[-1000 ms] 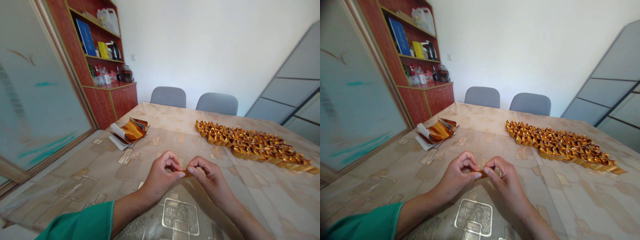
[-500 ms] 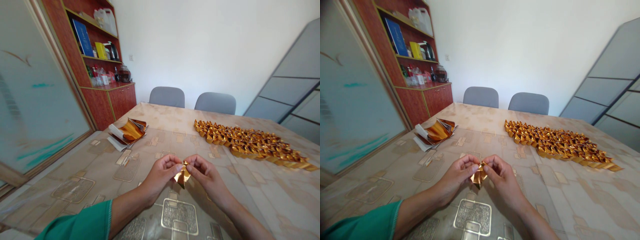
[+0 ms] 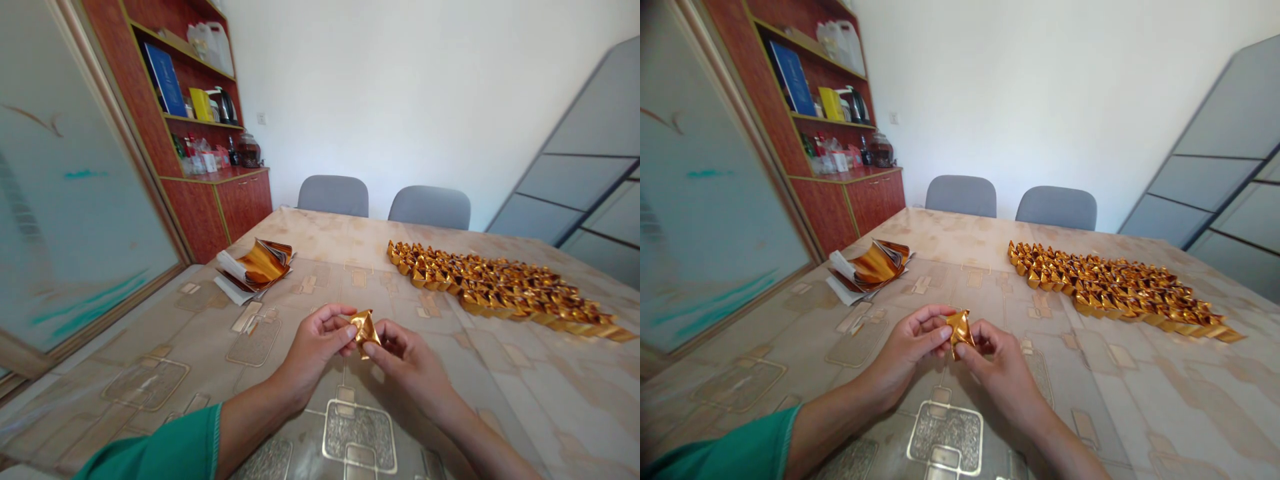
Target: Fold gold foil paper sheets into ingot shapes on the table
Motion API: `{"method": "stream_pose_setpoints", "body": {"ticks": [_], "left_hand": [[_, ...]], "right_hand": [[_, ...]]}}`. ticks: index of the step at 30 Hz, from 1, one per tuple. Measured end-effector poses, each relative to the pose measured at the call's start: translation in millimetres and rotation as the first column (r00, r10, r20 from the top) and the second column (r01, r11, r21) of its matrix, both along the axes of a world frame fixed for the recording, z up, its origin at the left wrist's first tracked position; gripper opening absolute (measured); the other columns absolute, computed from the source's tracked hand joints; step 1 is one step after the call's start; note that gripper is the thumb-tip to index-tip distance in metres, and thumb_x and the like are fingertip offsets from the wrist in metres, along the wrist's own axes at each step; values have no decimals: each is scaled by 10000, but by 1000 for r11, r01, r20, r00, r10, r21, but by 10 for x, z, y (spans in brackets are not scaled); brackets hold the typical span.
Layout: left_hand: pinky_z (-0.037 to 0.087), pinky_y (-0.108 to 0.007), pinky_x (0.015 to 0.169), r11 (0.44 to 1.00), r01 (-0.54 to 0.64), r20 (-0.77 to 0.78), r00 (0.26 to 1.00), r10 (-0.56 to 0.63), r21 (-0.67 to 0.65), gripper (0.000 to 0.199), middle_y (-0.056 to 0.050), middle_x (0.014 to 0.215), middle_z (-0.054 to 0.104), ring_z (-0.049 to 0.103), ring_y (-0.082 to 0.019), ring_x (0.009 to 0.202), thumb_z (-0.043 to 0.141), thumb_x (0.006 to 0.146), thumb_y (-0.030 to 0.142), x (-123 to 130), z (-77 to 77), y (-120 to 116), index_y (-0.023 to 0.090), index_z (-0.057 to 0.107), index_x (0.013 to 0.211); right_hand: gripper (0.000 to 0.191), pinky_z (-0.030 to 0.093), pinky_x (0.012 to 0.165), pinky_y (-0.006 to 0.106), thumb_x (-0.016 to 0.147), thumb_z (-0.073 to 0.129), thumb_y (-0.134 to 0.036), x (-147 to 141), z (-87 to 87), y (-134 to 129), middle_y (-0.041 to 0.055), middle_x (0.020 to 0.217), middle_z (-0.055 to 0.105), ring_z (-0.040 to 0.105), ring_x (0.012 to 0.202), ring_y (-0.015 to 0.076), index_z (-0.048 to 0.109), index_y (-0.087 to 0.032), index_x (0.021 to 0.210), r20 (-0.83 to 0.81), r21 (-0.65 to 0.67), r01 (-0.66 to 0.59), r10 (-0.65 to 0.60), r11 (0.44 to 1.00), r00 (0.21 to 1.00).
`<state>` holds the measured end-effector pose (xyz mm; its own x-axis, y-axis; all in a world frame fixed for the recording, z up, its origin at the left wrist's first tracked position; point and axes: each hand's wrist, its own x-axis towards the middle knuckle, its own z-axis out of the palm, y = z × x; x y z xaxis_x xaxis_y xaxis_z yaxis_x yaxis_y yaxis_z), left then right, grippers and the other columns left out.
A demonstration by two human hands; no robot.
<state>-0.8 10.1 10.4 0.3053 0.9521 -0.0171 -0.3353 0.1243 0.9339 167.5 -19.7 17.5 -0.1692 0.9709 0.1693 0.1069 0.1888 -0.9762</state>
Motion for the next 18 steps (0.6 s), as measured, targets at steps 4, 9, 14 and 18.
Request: {"method": "stream_pose_setpoints", "body": {"ticks": [4,9,14,18], "left_hand": [[425,-222,572,995,26,-88,996,-18,97,202,2,738,623,545,-102,628,751,748,302,-5,4,0,151,641,824],[393,-221,564,996,38,-102,994,-29,86,204,24,642,575,488,-90,575,735,757,322,-24,13,-5,152,625,729],[396,-230,582,996,73,-96,993,-68,51,213,20,666,581,495,-99,598,727,759,323,-29,2,1,161,598,715],[406,-244,639,990,71,-164,985,-50,120,179,-4,749,620,535,-123,688,725,761,306,-28,13,12,156,661,836]], "right_hand": [[206,392,612,277,870,625,-346,1,7,-2,-5,671,611,517,642,153,629,-211,714,85,54,3,-8,999,996],[182,378,606,276,844,633,-303,22,-24,2,-8,643,602,510,635,151,636,-206,689,184,81,-20,5,997,983],[173,358,591,267,835,616,-289,39,-65,16,-17,633,569,475,623,136,616,-197,688,174,50,-58,48,997,984],[179,339,573,264,830,618,-274,59,-48,19,-26,610,533,448,602,129,604,-197,668,232,61,-49,33,997,972]]}}
